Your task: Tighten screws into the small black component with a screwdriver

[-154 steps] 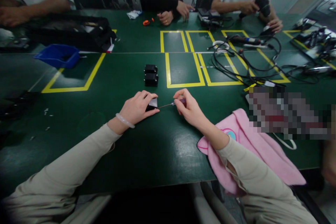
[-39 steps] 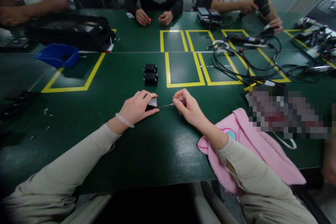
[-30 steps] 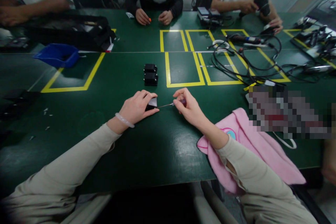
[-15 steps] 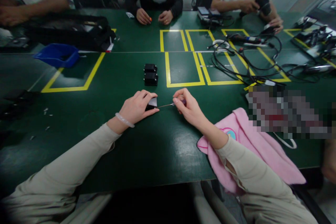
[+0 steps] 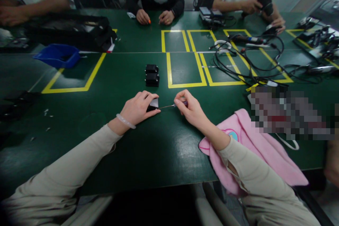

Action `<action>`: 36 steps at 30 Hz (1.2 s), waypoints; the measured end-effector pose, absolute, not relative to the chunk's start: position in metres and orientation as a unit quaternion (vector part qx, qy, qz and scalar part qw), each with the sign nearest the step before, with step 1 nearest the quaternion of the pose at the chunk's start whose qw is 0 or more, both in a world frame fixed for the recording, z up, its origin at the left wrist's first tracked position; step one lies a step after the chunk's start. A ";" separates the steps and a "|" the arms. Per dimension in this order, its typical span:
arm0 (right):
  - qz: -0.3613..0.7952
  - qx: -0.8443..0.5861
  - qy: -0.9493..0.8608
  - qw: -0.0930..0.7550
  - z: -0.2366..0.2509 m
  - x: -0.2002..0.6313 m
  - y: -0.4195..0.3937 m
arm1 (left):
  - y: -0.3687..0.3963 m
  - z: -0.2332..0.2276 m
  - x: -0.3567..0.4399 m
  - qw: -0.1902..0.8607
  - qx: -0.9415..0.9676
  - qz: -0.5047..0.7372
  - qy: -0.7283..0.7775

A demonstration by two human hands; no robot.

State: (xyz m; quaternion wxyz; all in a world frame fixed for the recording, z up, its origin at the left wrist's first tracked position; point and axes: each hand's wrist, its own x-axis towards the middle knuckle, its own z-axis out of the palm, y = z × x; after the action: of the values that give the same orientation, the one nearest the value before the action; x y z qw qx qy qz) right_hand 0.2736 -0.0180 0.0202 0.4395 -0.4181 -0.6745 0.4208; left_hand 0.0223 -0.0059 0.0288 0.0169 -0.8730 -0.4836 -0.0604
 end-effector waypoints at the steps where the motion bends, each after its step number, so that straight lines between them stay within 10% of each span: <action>1: 0.419 -0.416 -0.676 0.440 0.020 0.273 -0.018 | -0.006 0.029 0.022 0.017 -0.873 -0.061 -0.483; 36: 0.397 -0.407 -0.694 0.442 0.020 0.274 -0.021 | -0.005 0.027 0.022 0.024 -0.874 -0.066 -0.481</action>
State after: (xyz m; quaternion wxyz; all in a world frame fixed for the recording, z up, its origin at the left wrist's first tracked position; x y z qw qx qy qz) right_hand 0.2741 -0.0205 0.0200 0.4423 -0.4072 -0.6936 0.3968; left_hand 0.0223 -0.0052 0.0273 0.0239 -0.8740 -0.4809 -0.0660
